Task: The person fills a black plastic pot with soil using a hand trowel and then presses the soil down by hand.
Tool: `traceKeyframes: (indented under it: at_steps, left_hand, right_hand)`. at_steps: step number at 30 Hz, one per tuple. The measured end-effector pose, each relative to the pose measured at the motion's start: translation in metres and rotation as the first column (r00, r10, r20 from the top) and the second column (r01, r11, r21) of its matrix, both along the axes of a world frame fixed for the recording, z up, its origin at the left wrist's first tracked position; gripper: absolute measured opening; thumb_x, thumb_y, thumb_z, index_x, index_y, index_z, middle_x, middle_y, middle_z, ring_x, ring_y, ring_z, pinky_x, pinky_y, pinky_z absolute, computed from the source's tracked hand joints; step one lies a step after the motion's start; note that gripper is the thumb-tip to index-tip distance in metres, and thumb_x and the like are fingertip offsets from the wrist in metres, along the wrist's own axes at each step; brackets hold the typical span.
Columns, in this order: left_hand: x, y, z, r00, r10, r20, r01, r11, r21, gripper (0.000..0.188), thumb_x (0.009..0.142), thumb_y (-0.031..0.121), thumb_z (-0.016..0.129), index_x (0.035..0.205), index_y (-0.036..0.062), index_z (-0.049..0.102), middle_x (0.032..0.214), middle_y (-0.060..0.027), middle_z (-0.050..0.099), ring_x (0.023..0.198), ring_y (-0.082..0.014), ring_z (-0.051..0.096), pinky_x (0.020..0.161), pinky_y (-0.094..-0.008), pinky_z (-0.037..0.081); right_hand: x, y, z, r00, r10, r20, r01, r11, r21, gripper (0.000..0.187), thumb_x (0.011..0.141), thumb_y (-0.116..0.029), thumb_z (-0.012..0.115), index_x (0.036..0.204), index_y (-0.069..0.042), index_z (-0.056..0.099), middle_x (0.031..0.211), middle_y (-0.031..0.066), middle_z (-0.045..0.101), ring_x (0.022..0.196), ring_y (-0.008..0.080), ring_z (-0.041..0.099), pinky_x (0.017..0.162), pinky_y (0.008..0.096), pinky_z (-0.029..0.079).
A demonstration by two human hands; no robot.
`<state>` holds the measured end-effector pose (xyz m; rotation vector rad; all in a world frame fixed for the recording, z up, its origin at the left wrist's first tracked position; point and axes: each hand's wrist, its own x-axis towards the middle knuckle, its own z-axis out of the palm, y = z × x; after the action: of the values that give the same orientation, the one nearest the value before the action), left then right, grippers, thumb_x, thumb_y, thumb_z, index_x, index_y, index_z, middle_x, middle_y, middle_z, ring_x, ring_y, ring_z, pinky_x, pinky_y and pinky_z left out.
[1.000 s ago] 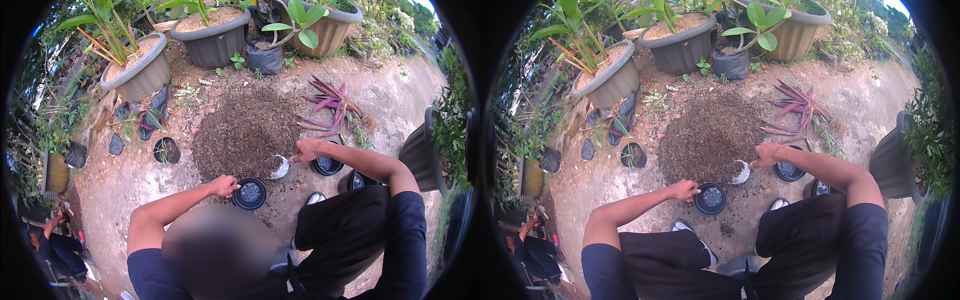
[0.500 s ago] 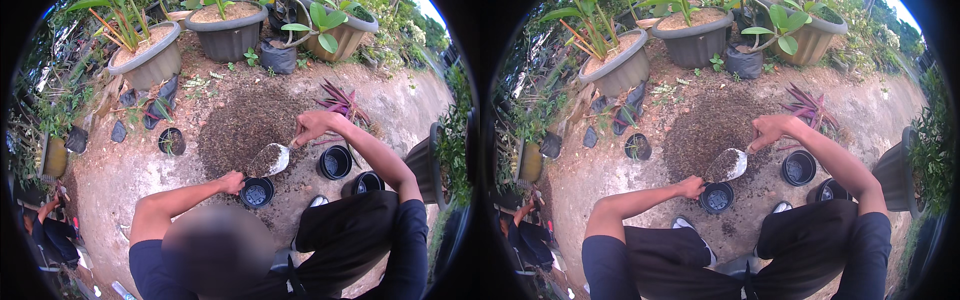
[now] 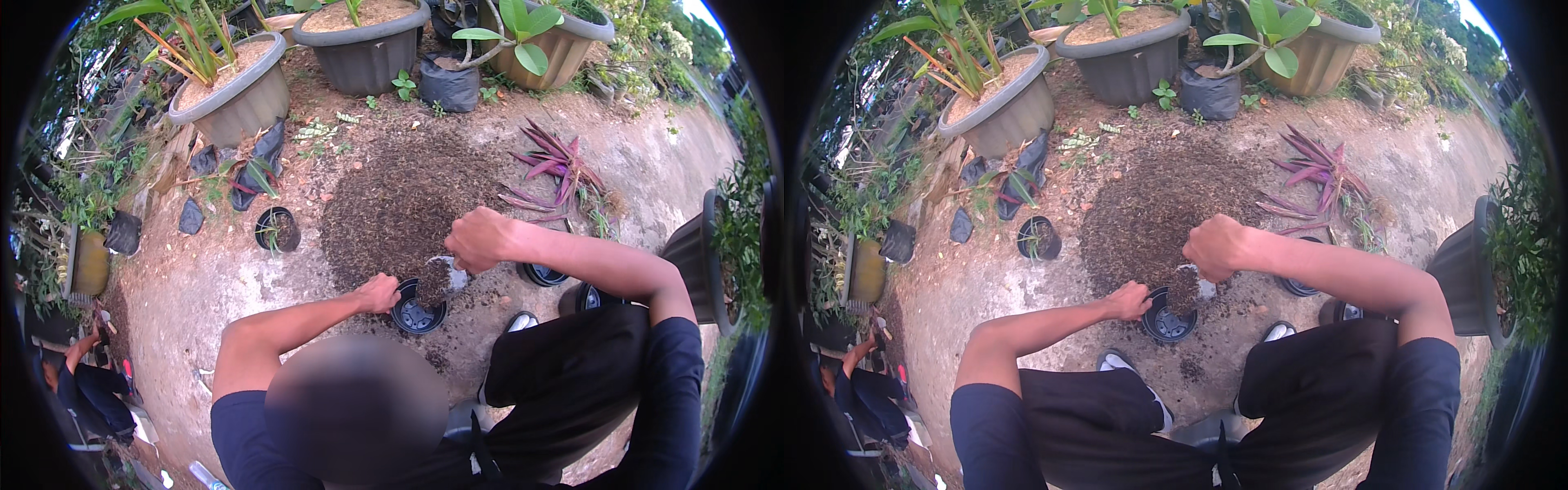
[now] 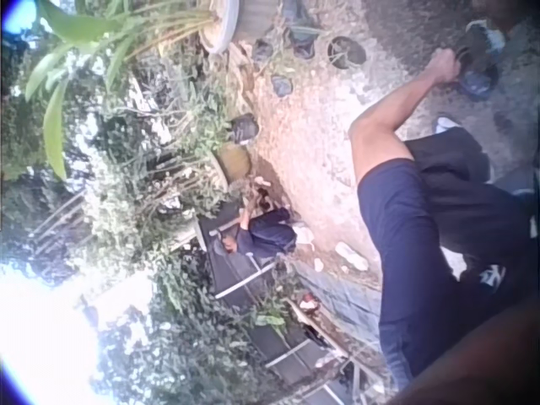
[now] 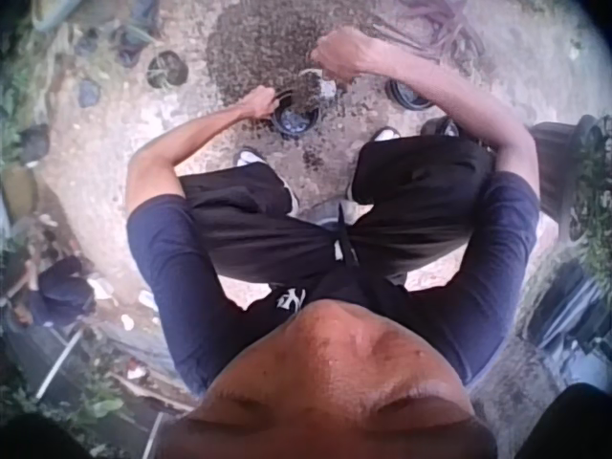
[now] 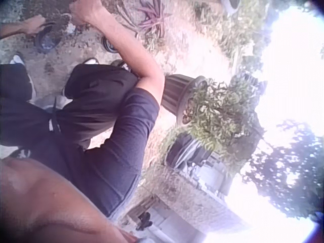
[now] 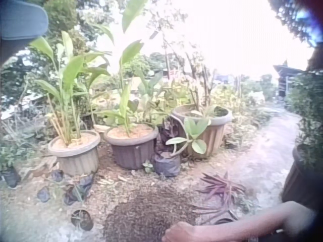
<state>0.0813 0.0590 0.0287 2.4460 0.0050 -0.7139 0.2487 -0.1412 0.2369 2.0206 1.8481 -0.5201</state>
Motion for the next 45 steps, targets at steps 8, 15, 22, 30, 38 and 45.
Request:
traceKeyframes:
  at_steps: [8,15,22,30,38,45]
  left_hand:
    - [-0.002,0.003,-0.008,0.999,0.014,-0.032,-0.014,1.0,0.003,0.032,0.093,0.017,0.052,0.078,-0.0068,0.067,0.065,-0.0158,0.071,0.076,-0.0338,0.075,0.082,-0.0425,0.06]
    - [0.003,-0.001,0.007,0.999,-0.04,-0.02,0.04,0.999,0.027,0.034,0.096,0.019,0.052,0.079,-0.0061,0.066,0.066,-0.0149,0.072,0.079,-0.0332,0.075,0.082,-0.0431,0.059]
    - [0.006,-0.002,0.011,0.999,-0.011,-0.039,0.013,0.999,0.034,0.033,0.096,0.017,0.053,0.077,-0.0073,0.065,0.068,-0.0169,0.072,0.08,-0.0347,0.075,0.082,-0.0427,0.059]
    - [0.003,0.004,0.004,0.998,-0.034,-0.06,0.037,0.998,0.043,0.034,0.1,0.018,0.052,0.082,-0.006,0.068,0.066,-0.0138,0.072,0.077,-0.0316,0.075,0.082,-0.0425,0.059]
    - [0.007,0.002,0.002,0.996,-0.048,-0.075,0.051,0.998,0.046,0.036,0.1,0.019,0.051,0.08,-0.0059,0.067,0.065,-0.014,0.072,0.079,-0.0319,0.075,0.083,-0.0429,0.059]
    - [0.009,0.001,0.004,0.996,-0.048,-0.081,0.052,0.998,0.044,0.036,0.1,0.019,0.051,0.079,-0.0056,0.067,0.065,-0.0139,0.072,0.08,-0.0318,0.076,0.083,-0.0433,0.059]
  right_hand:
    - [-0.063,-0.005,-0.026,0.968,0.157,0.198,-0.179,0.979,0.096,0.021,0.09,-0.024,0.061,0.077,-0.014,0.073,0.071,0.0032,0.069,0.07,0.0236,0.071,0.053,0.038,0.047]
    - [-0.015,-0.007,-0.044,0.991,0.09,0.099,-0.089,0.996,-0.008,0.018,0.087,-0.022,0.065,0.092,-0.011,0.078,0.093,0.01,0.077,0.087,0.0308,0.076,0.067,0.0422,0.058]
    - [0.008,-0.008,-0.07,0.967,-0.149,0.205,0.227,0.869,-0.44,0.033,0.087,-0.024,0.066,0.114,-0.009,0.076,0.114,0.0156,0.074,0.104,0.0423,0.071,0.079,0.0605,0.055]
    - [0.02,0.003,0.013,0.899,-0.225,0.374,0.381,0.825,-0.418,0.04,0.082,-0.027,0.061,0.112,-0.007,0.077,0.108,0.0125,0.076,0.099,0.0323,0.074,0.079,0.0495,0.059]
    - [0.034,-0.021,-0.061,0.963,-0.161,0.217,0.257,0.795,-0.55,0.043,0.086,-0.034,0.061,0.116,-0.008,0.075,0.115,0.01,0.075,0.109,0.0285,0.071,0.086,0.0476,0.056]
    - [0.041,-0.023,-0.087,0.967,-0.198,0.158,0.253,0.721,-0.645,0.041,0.091,-0.039,0.06,0.116,-0.01,0.076,0.114,0.009,0.074,0.112,0.028,0.07,0.088,0.046,0.056]
